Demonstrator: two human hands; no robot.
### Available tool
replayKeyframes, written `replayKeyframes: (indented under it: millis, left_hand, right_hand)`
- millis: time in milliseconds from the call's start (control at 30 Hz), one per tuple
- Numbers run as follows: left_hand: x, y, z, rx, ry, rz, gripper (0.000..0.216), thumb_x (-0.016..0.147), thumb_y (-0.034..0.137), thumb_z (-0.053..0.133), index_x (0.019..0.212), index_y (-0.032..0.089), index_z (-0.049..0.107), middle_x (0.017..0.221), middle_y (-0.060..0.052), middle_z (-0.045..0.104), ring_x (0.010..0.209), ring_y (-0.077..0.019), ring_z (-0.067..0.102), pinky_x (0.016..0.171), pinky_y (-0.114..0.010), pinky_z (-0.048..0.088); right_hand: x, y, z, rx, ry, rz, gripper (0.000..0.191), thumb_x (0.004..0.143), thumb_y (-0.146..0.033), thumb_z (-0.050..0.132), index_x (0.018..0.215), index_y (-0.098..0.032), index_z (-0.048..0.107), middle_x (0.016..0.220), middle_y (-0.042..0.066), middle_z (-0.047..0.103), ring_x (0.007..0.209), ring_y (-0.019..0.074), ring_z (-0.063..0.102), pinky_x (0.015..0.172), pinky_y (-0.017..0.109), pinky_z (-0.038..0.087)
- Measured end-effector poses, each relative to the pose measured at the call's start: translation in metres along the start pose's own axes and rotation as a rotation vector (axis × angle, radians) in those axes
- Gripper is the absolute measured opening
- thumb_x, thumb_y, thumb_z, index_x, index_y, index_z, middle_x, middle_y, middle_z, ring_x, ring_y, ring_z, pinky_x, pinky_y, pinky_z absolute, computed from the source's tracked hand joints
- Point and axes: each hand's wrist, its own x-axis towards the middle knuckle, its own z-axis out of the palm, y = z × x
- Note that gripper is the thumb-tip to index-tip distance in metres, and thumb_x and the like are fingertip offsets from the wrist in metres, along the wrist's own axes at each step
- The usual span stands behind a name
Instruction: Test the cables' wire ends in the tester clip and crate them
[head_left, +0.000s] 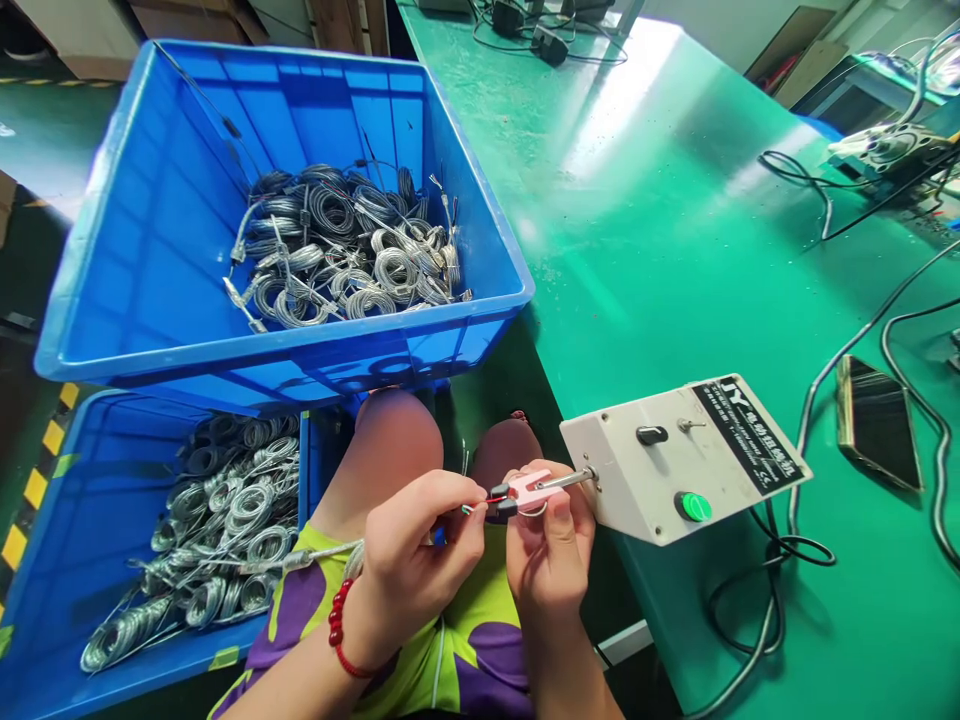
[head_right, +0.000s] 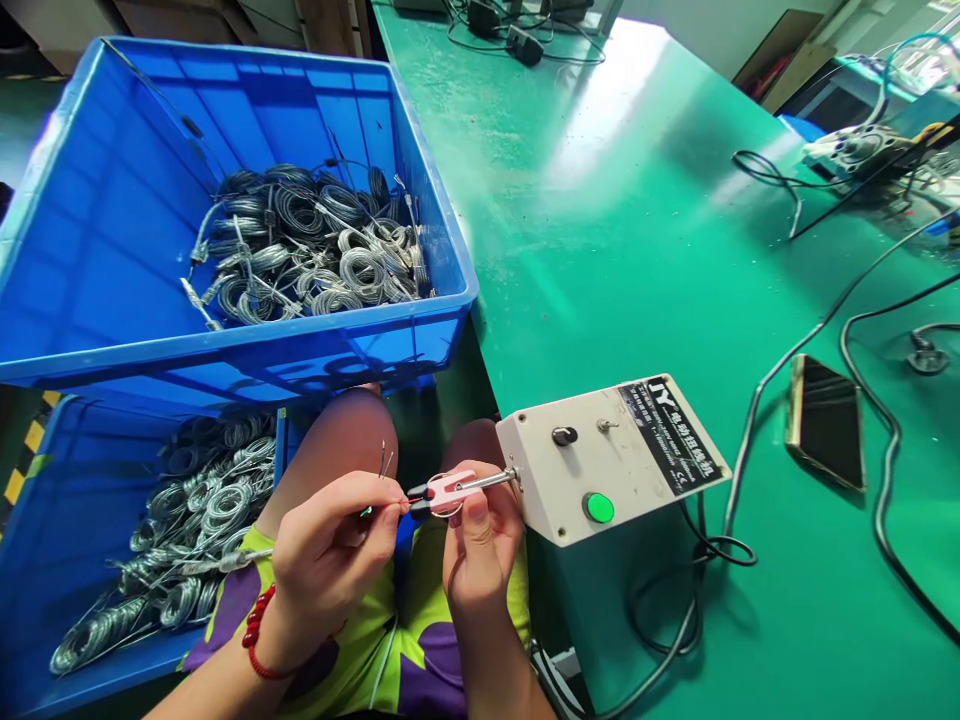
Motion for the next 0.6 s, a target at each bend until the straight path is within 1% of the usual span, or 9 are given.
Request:
replayKeyframes:
  millis: [200, 333, 400, 500, 600]
  left_hand:
    - [-0.002, -0.002, 0.001, 0.005, -0.002, -0.007, 0.017, 0.103, 0.005, 0.073, 0.110, 0.021, 0.076, 0.089, -0.004, 0.081, 0.068, -0.0144, 0.076, 0.061, -0.021, 0.059]
    - [-0.005, -0.002, 0.001, -0.016, -0.007, -0.024, 0.017, 0.104, 0.007, 0.072, 0.113, 0.021, 0.077, 0.090, -0.005, 0.081, 0.068, -0.0149, 0.076, 0.060, -0.020, 0.059]
    - [-0.007, -0.001, 0.000, -0.026, -0.004, -0.026, 0.019, 0.104, 0.007, 0.072, 0.116, 0.020, 0.077, 0.090, -0.005, 0.082, 0.067, -0.0148, 0.077, 0.060, -0.020, 0.060]
    - [-0.009, -0.001, 0.000, -0.046, 0.006, -0.021, 0.022, 0.104, 0.006, 0.072, 0.120, 0.020, 0.077, 0.091, -0.006, 0.084, 0.068, -0.0149, 0.079, 0.063, -0.020, 0.062]
    - [-0.011, 0.000, -0.001, -0.049, 0.013, -0.016, 0.022, 0.103, 0.006, 0.073, 0.120, 0.019, 0.078, 0.092, -0.006, 0.084, 0.069, -0.0147, 0.079, 0.063, -0.019, 0.062]
  right_hand:
    - [-0.001, -0.001, -0.001, 0.047, -0.034, 0.046, 0.032, 0.103, -0.055, 0.083, 0.092, -0.024, 0.086, 0.094, 0.005, 0.072, 0.076, 0.0185, 0.071, 0.066, 0.029, 0.059]
    - [-0.001, 0.004, -0.008, 0.099, -0.071, 0.140, 0.043, 0.099, -0.066, 0.079, 0.089, -0.024, 0.081, 0.090, 0.003, 0.066, 0.069, 0.0172, 0.063, 0.063, 0.031, 0.055]
    - [-0.003, 0.009, -0.012, 0.125, -0.057, 0.198, 0.047, 0.098, -0.071, 0.074, 0.090, -0.025, 0.081, 0.086, 0.003, 0.065, 0.065, 0.0179, 0.059, 0.060, 0.032, 0.054]
    - [-0.005, 0.016, -0.017, 0.131, -0.010, 0.230, 0.042, 0.097, -0.067, 0.075, 0.092, -0.025, 0.081, 0.079, 0.002, 0.067, 0.061, 0.0183, 0.056, 0.056, 0.031, 0.050]
    - [-0.006, 0.020, -0.018, 0.137, 0.000, 0.208, 0.035, 0.097, -0.060, 0.078, 0.090, -0.026, 0.080, 0.076, 0.000, 0.063, 0.059, 0.0168, 0.053, 0.058, 0.031, 0.051]
